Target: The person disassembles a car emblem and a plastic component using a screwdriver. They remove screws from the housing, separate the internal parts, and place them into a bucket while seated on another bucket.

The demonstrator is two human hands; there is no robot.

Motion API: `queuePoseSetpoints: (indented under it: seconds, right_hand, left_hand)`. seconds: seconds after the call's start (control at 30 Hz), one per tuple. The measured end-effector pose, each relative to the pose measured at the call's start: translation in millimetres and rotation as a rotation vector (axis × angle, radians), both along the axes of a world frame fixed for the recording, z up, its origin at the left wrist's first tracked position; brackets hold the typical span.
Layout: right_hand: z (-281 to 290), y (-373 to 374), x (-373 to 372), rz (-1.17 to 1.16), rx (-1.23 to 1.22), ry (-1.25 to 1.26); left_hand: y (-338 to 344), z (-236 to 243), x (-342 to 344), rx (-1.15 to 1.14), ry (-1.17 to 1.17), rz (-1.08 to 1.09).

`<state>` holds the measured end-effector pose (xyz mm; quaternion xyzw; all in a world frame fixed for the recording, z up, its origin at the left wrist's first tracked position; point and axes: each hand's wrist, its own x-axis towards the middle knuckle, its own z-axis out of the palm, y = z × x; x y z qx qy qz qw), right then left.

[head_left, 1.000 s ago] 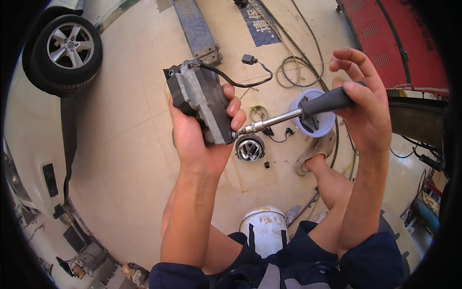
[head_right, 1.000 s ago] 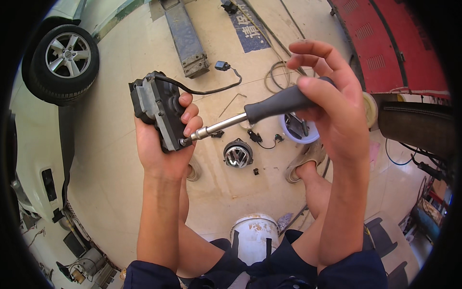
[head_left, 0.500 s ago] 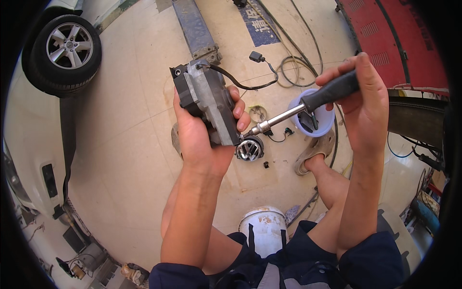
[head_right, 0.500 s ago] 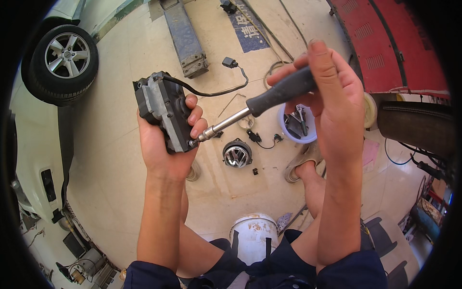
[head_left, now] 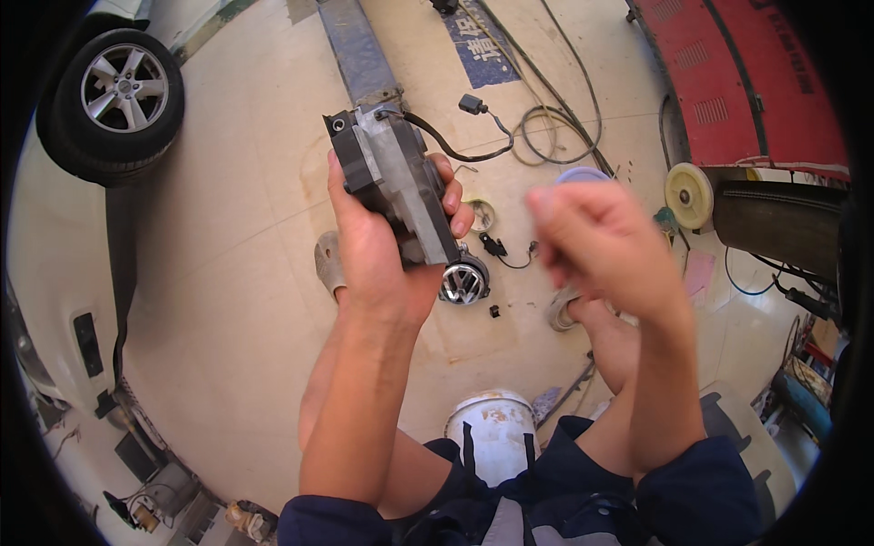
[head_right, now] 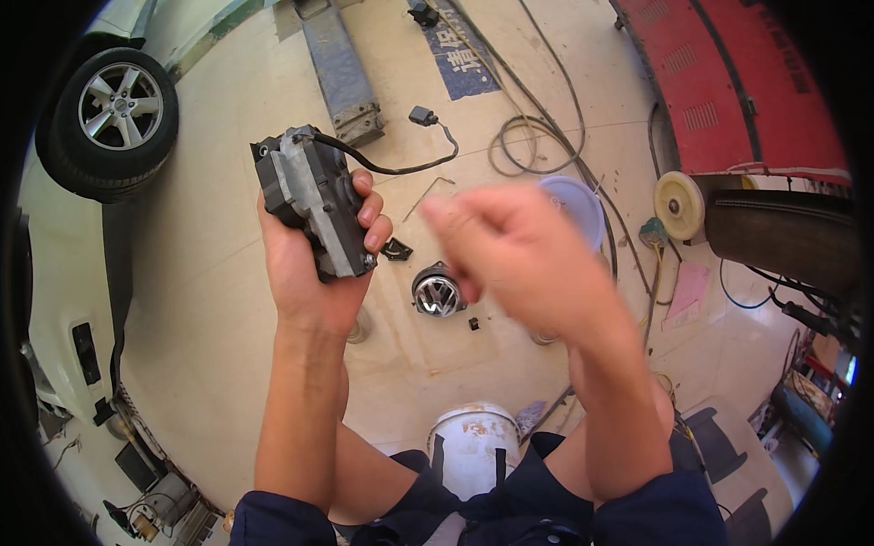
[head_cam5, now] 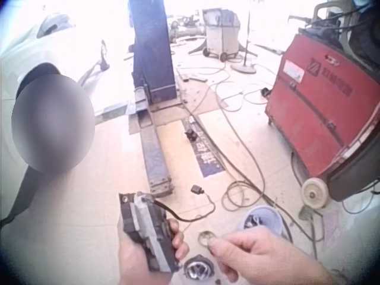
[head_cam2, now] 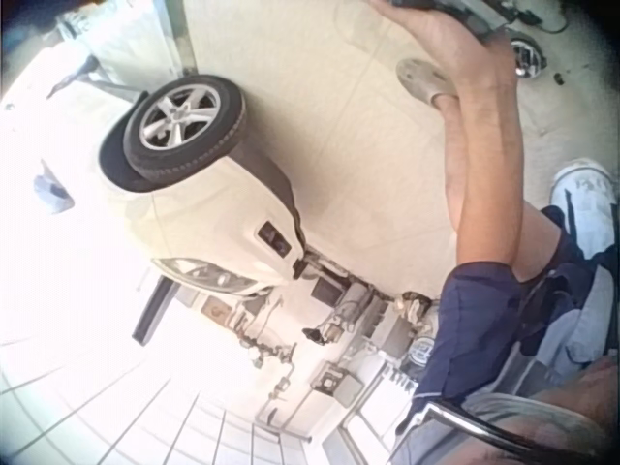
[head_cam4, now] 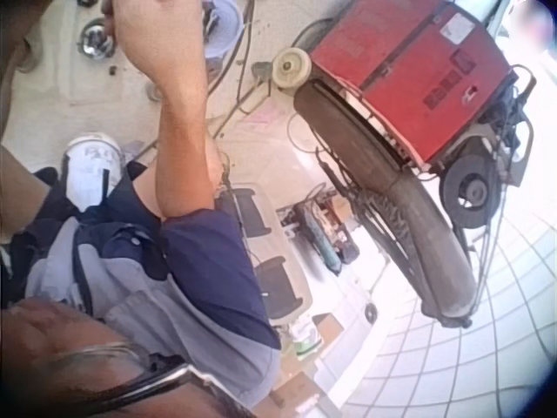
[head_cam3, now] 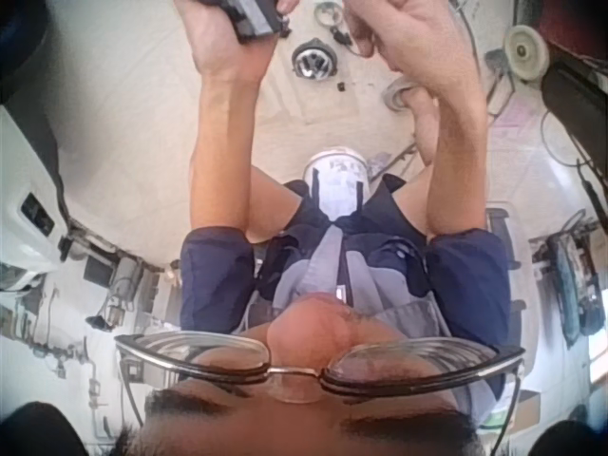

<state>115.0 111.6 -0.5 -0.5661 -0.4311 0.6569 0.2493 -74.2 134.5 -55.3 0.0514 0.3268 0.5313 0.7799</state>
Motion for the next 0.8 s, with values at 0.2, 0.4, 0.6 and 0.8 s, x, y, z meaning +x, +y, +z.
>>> queuePoseSetpoints:
  seconds: [0.2, 0.4, 0.6, 0.8]
  right_hand:
    - [-30, -24, -46, -0.105, -0.085, 0.208]
    - [-32, -22, -37, -0.101, -0.182, 0.335]
    - [-30, -18, -35, -0.096, -0.155, 0.425]
    - [-32, -20, -42, -0.061, -0.084, 0.322]
  left_hand:
    - [-2, 3, 7, 0.074, 0.305, 0.026]
    - [-2, -8, 5, 0.129, 0.253, 0.009]
    - [-1, -8, -5, 0.311, 0.071, -0.115]
    - [-1, -6, 7, 0.210, 0.192, 0.051]
